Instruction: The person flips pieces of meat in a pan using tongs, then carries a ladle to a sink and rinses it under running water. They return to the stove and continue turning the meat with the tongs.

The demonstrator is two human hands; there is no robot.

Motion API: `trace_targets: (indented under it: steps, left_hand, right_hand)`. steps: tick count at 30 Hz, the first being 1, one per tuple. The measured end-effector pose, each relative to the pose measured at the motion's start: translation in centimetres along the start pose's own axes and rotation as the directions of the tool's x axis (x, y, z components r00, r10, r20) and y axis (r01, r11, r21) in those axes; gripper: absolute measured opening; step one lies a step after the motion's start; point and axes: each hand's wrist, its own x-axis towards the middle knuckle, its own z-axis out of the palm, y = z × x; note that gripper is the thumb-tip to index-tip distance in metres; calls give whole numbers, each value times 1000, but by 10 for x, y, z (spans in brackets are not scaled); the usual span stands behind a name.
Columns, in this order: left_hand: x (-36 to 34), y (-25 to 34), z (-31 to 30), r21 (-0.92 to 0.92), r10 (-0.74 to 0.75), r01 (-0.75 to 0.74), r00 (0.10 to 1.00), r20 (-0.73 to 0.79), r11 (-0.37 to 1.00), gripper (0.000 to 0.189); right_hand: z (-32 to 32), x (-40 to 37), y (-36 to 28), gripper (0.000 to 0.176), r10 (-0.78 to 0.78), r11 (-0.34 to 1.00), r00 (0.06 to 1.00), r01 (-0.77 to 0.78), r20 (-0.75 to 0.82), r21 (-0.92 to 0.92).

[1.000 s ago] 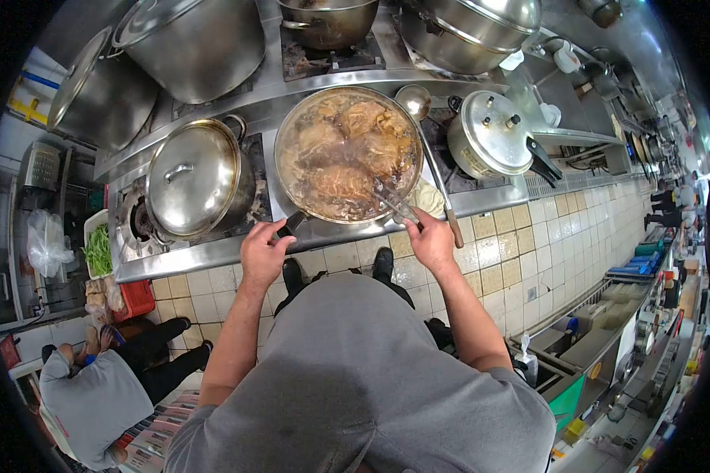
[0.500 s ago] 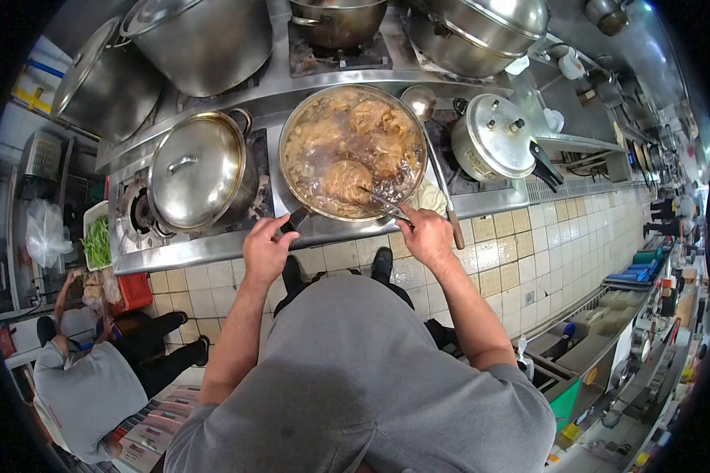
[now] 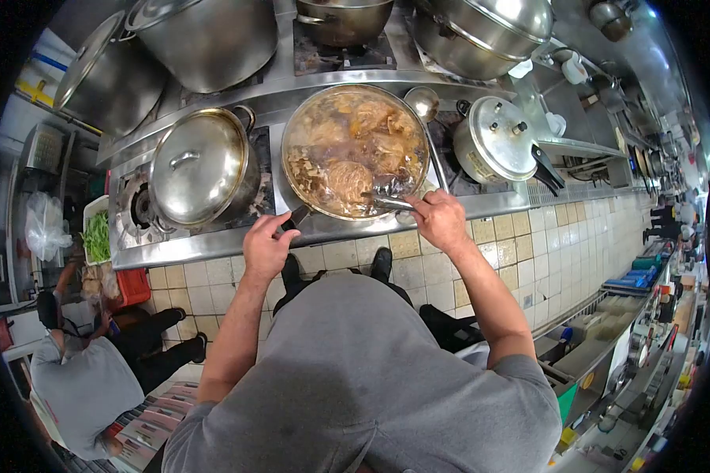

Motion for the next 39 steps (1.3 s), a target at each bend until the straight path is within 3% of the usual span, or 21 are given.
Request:
trace_targets:
  steps: [11, 20, 22, 25, 29, 31, 32, 34, 38, 39]
  left_hand:
    - [0, -4, 2, -18, 26, -26, 1000, -1, 999, 45]
    - [1, -7, 2, -27, 34, -34, 999, -2, 999, 45]
    - [1, -8, 4, -24, 18, -18, 1000, -1, 1000, 45]
    - [0, -10, 4, -15, 11, -11, 1000, 0, 1000, 45]
    - [1, -10, 4, -12, 18, -18, 1000, 6, 1000, 45]
    - [1, -5, 1, -8, 19, -19, 1000, 9, 1000, 45]
    - [1, -4, 1, -3, 20, -20, 1000, 13, 1000, 45]
    - [1, -5, 2, -13, 26, -26, 1000, 13, 1000, 46]
    - [1, -3, 1, -17, 22, -22, 1000, 14, 1000, 46]
    - [2, -3, 2, -18, 25, -25, 1000, 17, 1000, 46]
  right_hand:
    - [13, -3, -9, 37, 32, 999, 998, -34, 46, 42]
    - [45, -9, -24, 41, 298, 912, 952, -305, 69, 273]
    - [46, -8, -31, 43, 435, 829, 878, -477, 199, 292]
    - [62, -17, -34, 42, 523, 711, 814, -580, 252, 398]
    - [85, -33, -35, 37, 538, 627, 822, -538, 186, 563]
    - [93, -39, -35, 33, 605, 393, 709, -661, 362, 639]
    - [96, -42, -34, 33, 608, 391, 707, -663, 361, 638]
    - [95, -42, -36, 32, 673, 288, 615, -730, 411, 620]
    - [80, -37, -41, 34, 699, 330, 635, -695, 329, 639]
    - [68, -33, -46, 33, 684, 492, 694, -667, 225, 560]
